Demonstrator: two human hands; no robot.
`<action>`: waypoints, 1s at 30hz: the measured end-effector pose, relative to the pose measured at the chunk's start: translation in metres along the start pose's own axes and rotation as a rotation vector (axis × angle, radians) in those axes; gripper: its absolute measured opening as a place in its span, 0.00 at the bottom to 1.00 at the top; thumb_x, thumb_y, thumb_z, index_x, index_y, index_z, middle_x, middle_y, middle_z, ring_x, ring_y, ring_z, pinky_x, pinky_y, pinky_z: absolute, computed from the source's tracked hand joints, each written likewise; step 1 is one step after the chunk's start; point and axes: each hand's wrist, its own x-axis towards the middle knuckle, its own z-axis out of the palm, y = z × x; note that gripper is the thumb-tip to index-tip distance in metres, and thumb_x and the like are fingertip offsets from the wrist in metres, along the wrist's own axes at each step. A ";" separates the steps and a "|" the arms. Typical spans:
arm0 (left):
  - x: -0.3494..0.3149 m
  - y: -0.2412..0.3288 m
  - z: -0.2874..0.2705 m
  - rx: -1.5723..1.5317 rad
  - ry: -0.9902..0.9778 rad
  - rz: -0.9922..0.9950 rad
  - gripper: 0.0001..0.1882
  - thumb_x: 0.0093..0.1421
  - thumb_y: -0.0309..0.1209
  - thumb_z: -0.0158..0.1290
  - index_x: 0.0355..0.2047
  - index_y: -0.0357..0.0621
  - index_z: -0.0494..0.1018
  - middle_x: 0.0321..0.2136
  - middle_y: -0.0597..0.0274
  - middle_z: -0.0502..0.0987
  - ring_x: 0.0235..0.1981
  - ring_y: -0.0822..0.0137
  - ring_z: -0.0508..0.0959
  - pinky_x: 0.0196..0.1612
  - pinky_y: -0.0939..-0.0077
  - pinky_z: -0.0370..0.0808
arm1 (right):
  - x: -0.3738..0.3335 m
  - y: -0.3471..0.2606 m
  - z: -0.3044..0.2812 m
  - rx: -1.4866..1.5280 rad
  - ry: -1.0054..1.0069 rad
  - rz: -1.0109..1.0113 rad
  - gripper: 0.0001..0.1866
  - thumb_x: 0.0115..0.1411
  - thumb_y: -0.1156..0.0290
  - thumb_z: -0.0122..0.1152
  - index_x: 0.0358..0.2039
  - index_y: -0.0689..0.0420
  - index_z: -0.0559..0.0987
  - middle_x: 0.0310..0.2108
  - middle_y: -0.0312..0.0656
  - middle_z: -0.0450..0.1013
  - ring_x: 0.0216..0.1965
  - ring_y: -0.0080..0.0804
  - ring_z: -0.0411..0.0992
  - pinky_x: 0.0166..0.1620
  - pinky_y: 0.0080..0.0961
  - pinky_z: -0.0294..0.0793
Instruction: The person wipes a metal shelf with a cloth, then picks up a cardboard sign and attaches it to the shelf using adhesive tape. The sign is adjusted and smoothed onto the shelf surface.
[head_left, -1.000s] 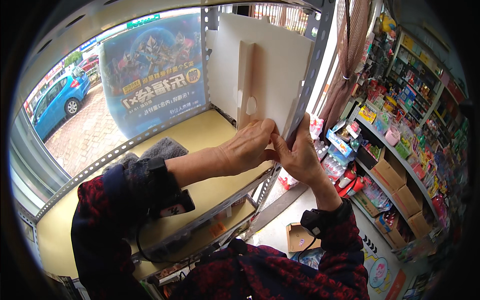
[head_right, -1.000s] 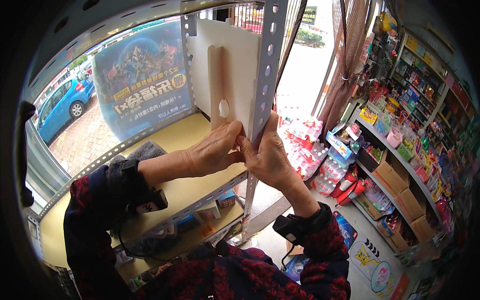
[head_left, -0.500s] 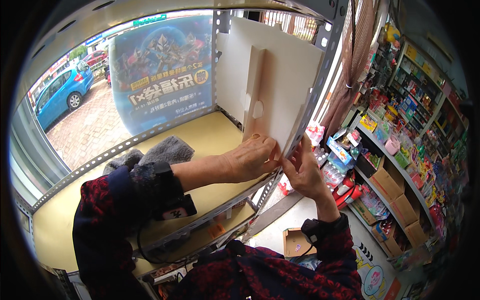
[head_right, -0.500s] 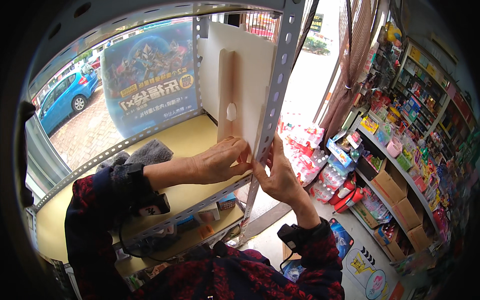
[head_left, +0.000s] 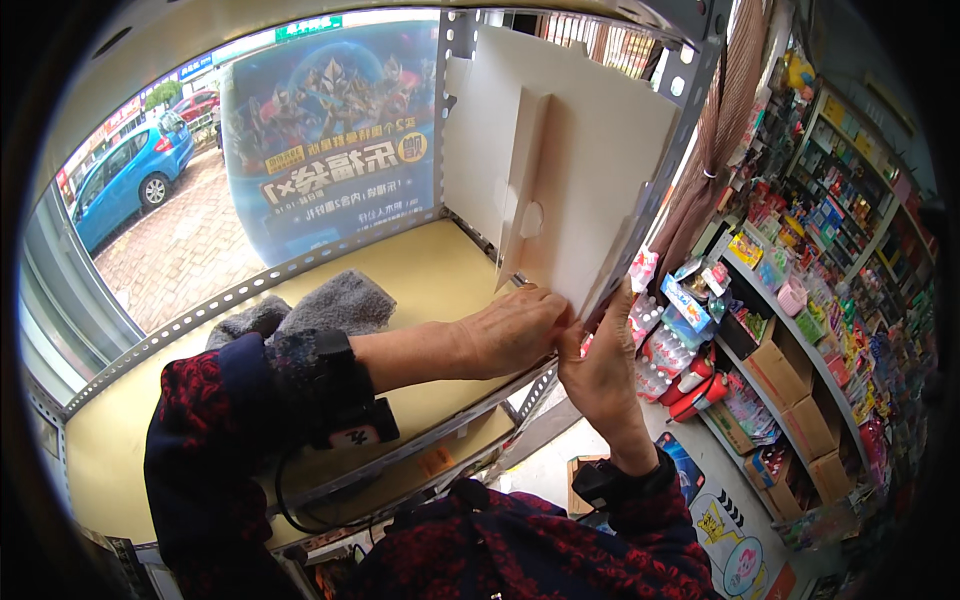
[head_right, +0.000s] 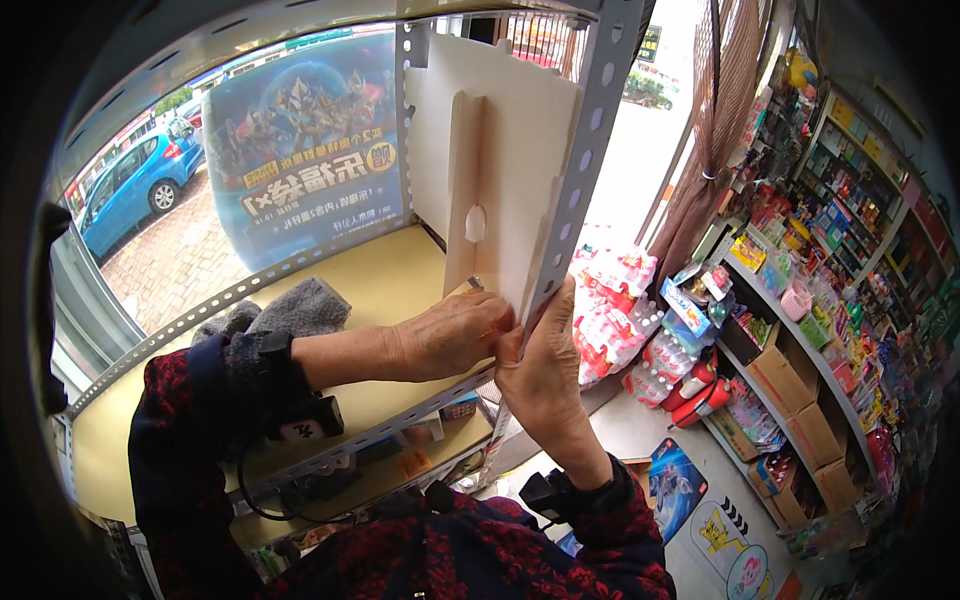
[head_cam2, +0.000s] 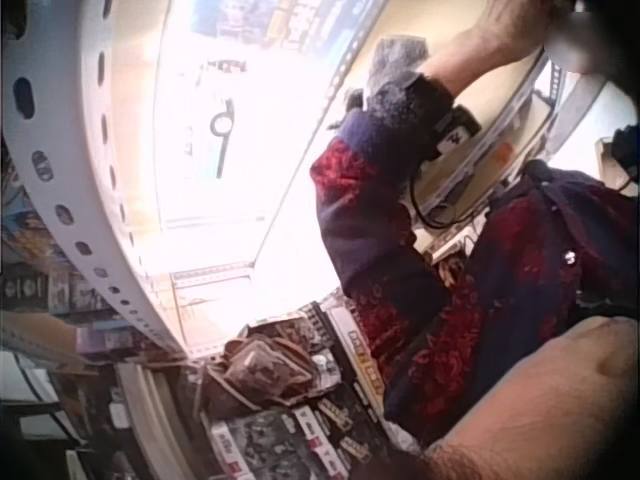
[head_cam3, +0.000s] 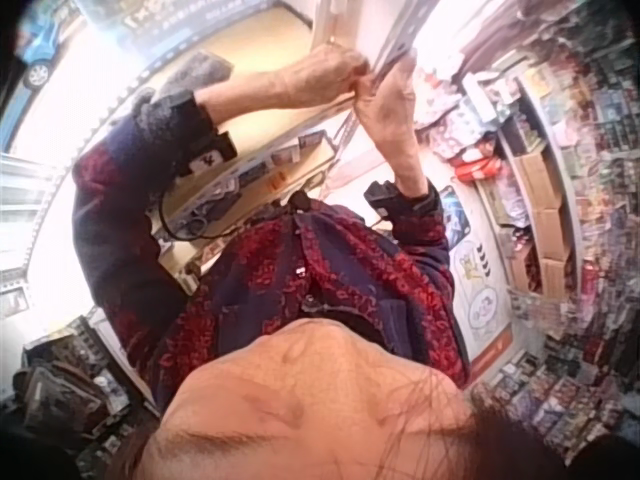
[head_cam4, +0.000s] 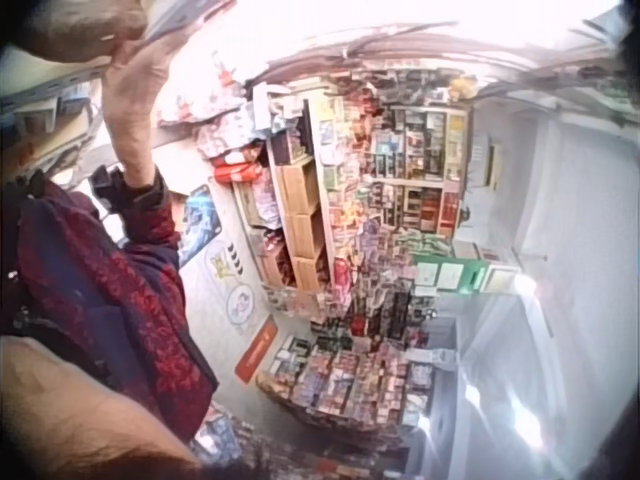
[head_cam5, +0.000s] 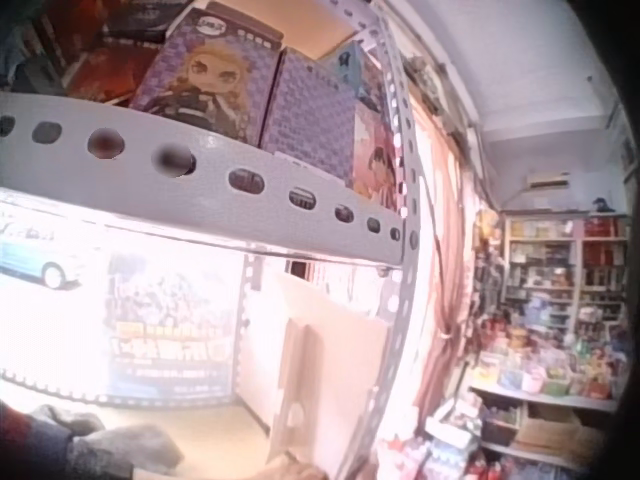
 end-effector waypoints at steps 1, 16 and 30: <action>0.000 -0.001 0.001 -0.005 0.006 -0.003 0.07 0.53 0.29 0.50 0.29 0.37 0.70 0.28 0.46 0.73 0.37 0.50 0.73 0.42 0.63 0.68 | 0.000 0.000 0.002 -0.037 0.028 -0.017 0.38 0.53 0.78 0.48 0.58 0.71 0.39 0.46 0.67 0.61 0.43 0.62 0.67 0.46 0.40 0.68; 0.000 -0.007 0.007 -0.062 0.023 0.112 0.02 0.51 0.24 0.48 0.26 0.38 0.67 0.26 0.50 0.72 0.36 0.50 0.72 0.39 0.63 0.68 | -0.004 -0.015 0.011 -0.200 0.100 0.176 0.34 0.53 0.76 0.52 0.55 0.73 0.48 0.43 0.68 0.61 0.39 0.63 0.68 0.39 0.46 0.71; 0.008 -0.008 -0.009 -0.123 -0.110 0.053 0.06 0.55 0.26 0.46 0.29 0.36 0.70 0.27 0.48 0.73 0.33 0.48 0.73 0.37 0.65 0.70 | -0.007 -0.019 0.019 -0.276 0.269 0.149 0.26 0.57 0.69 0.49 0.52 0.72 0.57 0.32 0.65 0.70 0.34 0.60 0.71 0.35 0.44 0.71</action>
